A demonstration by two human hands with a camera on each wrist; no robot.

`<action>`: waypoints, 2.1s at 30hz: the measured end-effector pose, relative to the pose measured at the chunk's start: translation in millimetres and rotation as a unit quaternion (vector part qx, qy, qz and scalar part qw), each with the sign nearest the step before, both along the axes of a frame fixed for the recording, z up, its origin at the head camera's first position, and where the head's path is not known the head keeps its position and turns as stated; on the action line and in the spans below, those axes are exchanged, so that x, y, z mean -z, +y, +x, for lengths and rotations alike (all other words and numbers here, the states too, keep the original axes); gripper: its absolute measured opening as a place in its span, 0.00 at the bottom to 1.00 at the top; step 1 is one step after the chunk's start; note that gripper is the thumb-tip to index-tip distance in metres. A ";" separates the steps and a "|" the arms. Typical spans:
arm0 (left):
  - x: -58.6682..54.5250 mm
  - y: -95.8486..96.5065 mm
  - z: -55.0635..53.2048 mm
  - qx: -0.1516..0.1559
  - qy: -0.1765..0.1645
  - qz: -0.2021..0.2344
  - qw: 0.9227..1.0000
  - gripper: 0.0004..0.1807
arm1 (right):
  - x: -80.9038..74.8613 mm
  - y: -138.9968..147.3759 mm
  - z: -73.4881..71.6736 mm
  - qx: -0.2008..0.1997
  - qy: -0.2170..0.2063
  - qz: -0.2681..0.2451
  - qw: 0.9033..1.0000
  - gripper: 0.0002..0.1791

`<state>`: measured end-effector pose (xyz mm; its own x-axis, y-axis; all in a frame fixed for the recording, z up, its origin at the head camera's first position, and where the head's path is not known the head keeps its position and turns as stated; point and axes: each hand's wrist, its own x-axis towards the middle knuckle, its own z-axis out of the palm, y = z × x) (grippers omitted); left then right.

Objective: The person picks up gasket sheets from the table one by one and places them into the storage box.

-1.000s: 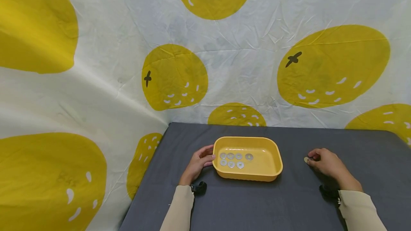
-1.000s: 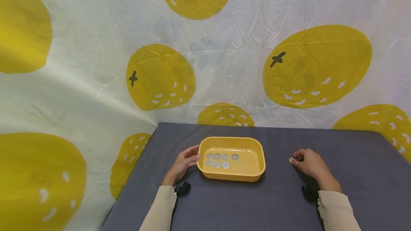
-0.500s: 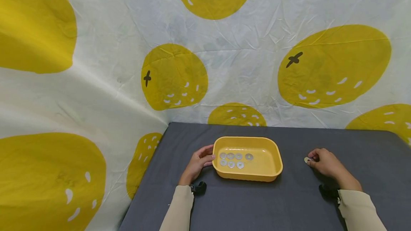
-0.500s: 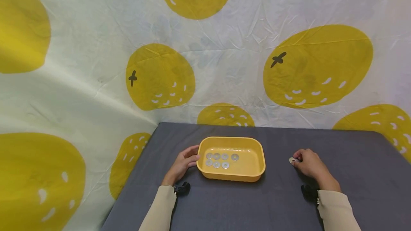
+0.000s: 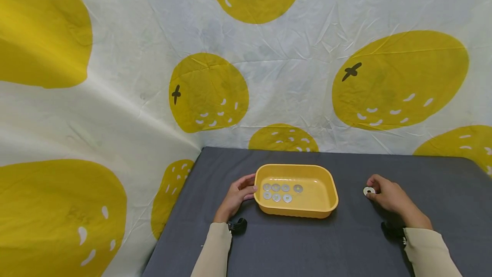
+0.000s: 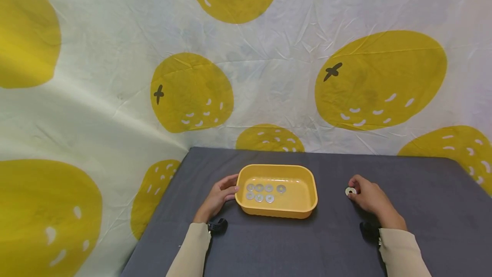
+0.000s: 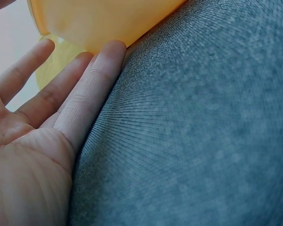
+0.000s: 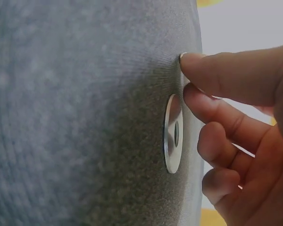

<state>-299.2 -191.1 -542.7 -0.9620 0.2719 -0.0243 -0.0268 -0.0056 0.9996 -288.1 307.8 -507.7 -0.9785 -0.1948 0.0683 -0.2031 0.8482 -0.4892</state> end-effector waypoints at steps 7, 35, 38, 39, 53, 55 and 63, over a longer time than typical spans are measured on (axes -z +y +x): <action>-0.5 -0.6 0.7 0.002 -0.001 0.001 1.000 0.32 | 0.0 -5.1 1.7 -0.006 -0.011 -0.007 1.000 0.16; 0.7 -0.7 0.8 0.003 0.002 0.004 1.000 0.32 | -14.4 -26.6 4.8 -0.027 -0.030 -0.127 0.991 0.19; 0.9 -0.7 0.7 0.001 -0.001 0.005 1.000 0.32 | -15.9 -28.1 4.9 -0.027 -0.027 -0.139 0.990 0.21; 0.9 -0.6 0.7 0.001 -0.001 0.006 1.000 0.33 | -16.2 -28.5 4.8 -0.027 -0.026 -0.142 0.989 0.21; 0.1 -0.9 1.6 -0.002 -0.006 0.003 1.000 0.31 | -22.5 -38.9 3.9 -0.027 -0.029 -0.190 0.981 0.26; 0.1 -0.8 1.6 -0.003 -0.006 0.003 1.000 0.31 | -23.2 -41.0 4.3 -0.030 -0.029 -0.201 0.979 0.26; 0.8 -0.2 1.2 -0.001 -0.005 0.001 1.000 0.31 | -24.4 -48.6 4.8 -0.045 -0.016 -0.224 0.973 0.25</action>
<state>-298.0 -191.3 -543.5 -0.9625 0.2693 -0.0325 -0.0360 -0.0078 0.9993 -283.3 259.1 -483.3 -0.9617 -0.2377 0.1362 -0.2457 0.5283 -0.8127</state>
